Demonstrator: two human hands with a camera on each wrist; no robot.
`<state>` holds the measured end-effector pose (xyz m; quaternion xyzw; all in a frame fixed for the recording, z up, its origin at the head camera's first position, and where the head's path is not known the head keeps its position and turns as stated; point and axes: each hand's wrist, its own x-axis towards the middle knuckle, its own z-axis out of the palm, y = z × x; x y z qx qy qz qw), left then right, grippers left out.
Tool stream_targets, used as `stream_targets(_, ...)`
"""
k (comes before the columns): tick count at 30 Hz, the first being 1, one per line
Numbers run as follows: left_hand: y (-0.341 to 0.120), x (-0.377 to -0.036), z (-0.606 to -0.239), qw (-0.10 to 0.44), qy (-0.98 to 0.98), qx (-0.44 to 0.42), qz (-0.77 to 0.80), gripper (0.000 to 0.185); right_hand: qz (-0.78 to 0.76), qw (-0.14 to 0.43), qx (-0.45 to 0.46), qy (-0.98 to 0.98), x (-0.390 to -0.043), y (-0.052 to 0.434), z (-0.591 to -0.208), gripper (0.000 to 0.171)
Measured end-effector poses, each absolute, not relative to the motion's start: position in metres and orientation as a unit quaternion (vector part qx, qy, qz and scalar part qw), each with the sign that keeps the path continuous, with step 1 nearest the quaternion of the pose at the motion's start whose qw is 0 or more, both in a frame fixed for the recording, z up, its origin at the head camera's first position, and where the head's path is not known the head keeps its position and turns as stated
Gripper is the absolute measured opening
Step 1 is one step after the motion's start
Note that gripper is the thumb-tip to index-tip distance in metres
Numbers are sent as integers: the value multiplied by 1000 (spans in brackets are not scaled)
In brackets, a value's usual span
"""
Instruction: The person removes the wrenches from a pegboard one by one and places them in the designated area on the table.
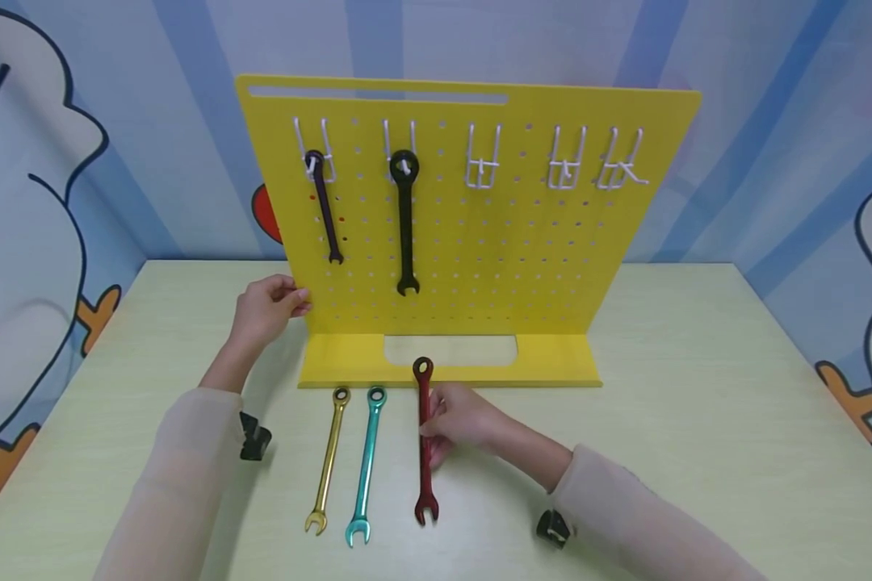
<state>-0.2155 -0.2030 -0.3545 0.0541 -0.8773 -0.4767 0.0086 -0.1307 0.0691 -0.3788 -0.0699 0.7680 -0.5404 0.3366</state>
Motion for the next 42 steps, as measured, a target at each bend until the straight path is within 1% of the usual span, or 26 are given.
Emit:
stream_targets(4,-203,-216,-355,7,-877,54,-478,29,-544,346,-68,761,-128,67,-381,11)
stream_targets(23,-202,-214,-352,5,-878,56,-476,31,-558,389,-69,730,-117,58,-384,12)
stream_targets(42,-203,-216,-354,3,-876,61,-478,28,-571,392,-38,720,-116,55,-392,7)
